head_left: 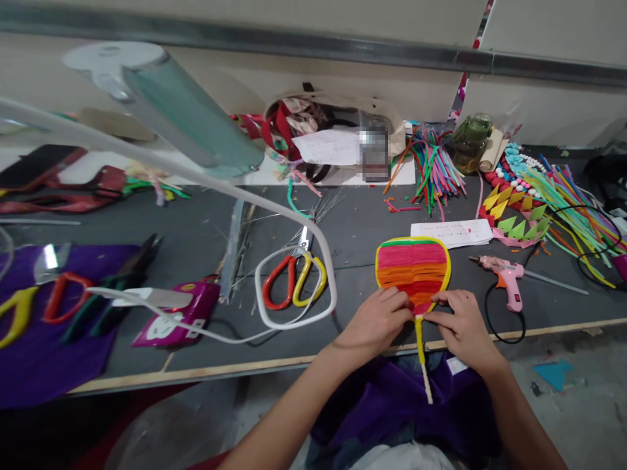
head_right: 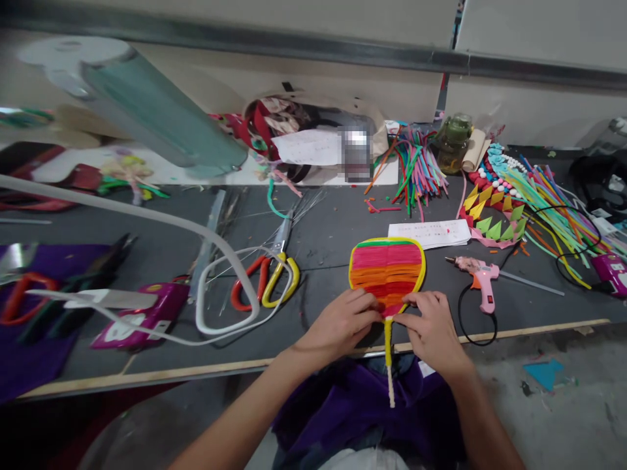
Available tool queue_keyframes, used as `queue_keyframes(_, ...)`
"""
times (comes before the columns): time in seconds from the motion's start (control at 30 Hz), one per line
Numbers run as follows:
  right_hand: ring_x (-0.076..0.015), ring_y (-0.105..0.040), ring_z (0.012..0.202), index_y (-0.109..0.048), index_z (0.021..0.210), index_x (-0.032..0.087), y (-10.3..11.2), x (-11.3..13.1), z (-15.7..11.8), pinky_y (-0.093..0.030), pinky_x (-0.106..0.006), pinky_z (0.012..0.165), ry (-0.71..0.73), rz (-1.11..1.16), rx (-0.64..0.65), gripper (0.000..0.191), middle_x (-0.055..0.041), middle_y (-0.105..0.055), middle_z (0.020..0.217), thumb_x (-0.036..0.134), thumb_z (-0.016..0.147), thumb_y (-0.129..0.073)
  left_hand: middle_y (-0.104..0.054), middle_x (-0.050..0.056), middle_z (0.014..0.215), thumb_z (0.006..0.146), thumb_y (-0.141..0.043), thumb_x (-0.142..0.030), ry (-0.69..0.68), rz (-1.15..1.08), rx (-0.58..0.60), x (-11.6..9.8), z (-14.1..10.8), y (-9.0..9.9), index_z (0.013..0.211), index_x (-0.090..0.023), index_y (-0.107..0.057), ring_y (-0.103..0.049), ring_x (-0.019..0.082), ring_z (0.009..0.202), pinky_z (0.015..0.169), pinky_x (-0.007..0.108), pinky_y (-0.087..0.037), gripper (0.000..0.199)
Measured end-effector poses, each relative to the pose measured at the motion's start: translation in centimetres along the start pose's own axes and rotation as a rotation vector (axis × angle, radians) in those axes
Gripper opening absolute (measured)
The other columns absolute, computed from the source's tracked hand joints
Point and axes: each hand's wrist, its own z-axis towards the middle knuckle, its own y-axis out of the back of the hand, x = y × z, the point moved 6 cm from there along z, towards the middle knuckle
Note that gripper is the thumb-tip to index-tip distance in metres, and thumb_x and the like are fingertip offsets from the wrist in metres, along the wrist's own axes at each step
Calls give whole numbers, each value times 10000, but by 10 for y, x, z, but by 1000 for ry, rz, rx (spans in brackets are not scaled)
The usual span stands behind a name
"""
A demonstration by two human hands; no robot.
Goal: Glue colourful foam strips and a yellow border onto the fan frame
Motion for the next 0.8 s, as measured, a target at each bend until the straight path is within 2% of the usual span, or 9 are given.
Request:
queue_keyframes(0.27, -216, -580, 1118, -690, 1131, 249, -1, -1, -12, -368, -440, 969, 50, 12, -92, 418, -83, -647, 1279, -2, 861, -496, -609, 60, 924, 995, -443, -121, -76, 49, -25, -8, -3, -2, 915, -163, -646, -511, 186, 816, 761, 319, -445, 222)
queue_keyframes(0.57, -238, -569, 1099, -696, 1122, 239, -4, 8, -10, -386, -441, 927, 77, -144, -68, 423, -101, -657, 1265, 5, 834, -494, -623, 55, 942, 1021, -384, -137, -97, 221, 41, -25, -4, -4, 926, -159, -623, -571, 196, 851, 788, 331, -500, 259)
queue_keyframes(0.7, -241, -572, 1108, -694, 1126, 237, -3, 8, -10, -392, -445, 927, 83, -137, -73, 432, -103, -654, 1265, 1, 828, -489, -607, 71, 883, 967, -401, -49, -63, 295, 0, -36, -6, -6, 915, -136, -610, -569, 209, 801, 769, 355, -510, 233)
queue_keyframes(0.8, -226, -580, 1106, -681, 1149, 234, 1, 5, -14, -410, -426, 916, 80, -62, -120, 450, -100, -639, 1286, -12, 837, -470, -587, 70, 852, 947, -424, -52, -5, 288, -67, -42, -7, -7, 925, -134, -609, -561, 218, 793, 765, 360, -504, 204)
